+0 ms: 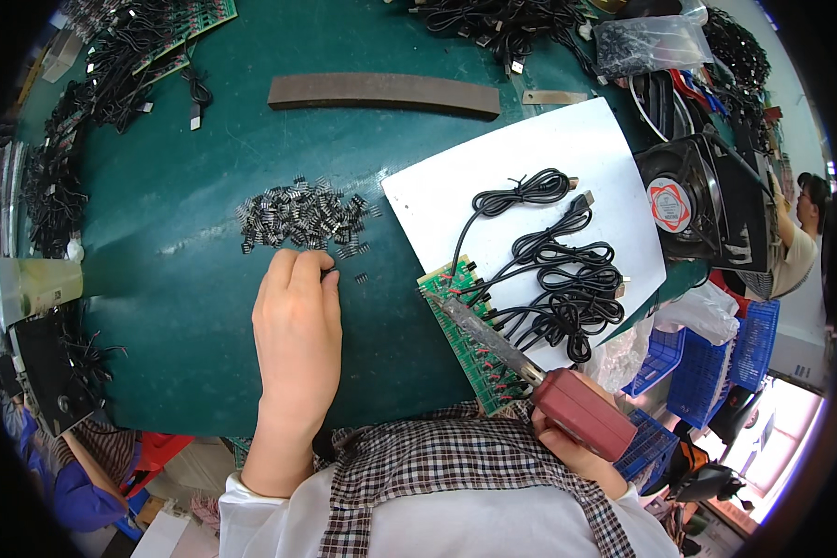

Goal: The person solders electronic components onto a circuit board using a soldering iron, sets the board aside to place a new one on the table, and solders components onto the new board.

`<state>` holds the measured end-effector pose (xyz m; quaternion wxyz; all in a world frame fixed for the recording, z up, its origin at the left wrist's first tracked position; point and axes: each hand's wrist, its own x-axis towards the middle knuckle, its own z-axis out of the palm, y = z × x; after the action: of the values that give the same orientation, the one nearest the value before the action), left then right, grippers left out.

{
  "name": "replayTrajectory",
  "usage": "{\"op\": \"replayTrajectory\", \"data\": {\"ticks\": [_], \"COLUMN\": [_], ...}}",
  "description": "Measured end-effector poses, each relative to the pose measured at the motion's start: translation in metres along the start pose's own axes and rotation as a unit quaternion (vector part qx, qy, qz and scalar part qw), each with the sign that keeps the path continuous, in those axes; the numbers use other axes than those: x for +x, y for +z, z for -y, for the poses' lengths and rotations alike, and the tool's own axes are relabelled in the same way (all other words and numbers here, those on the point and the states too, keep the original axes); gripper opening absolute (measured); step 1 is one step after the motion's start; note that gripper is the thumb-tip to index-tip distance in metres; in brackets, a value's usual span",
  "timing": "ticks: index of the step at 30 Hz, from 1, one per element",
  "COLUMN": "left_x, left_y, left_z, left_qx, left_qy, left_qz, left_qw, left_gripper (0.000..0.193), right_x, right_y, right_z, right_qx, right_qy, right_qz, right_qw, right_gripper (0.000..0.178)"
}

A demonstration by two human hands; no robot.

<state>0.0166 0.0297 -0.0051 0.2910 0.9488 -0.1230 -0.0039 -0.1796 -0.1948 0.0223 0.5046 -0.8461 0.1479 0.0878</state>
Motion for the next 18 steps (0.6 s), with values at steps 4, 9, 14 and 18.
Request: {"op": "replayTrajectory", "data": {"ticks": [4,9,14,18], "left_x": [-0.004,-0.003,-0.008,-0.008], "left_y": [-0.002,-0.005,-0.009,-0.008], "left_z": [-0.002,0.001,0.003,0.004], "left_qx": [0.080,0.096,0.037,0.000], "left_qy": [0.048,0.103,0.067,0.058], "left_qz": [-0.001,0.005,0.003,-0.008], "left_qw": [0.996,0.990,0.997,0.998], "left_gripper": [0.015,0.015,0.012,0.010], "right_x": [0.003,-0.008,0.003,-0.005], "right_y": [0.001,0.006,0.007,0.008], "right_z": [-0.009,-0.015,-0.002,-0.010], "right_qx": [-0.145,0.052,0.078,0.055], "right_qy": [-0.160,0.006,0.028,0.001], "right_qz": [-0.035,-0.029,-0.025,-0.064], "right_qw": [0.976,0.998,0.996,0.996], "right_gripper": [0.063,0.058,0.059,0.056]}}
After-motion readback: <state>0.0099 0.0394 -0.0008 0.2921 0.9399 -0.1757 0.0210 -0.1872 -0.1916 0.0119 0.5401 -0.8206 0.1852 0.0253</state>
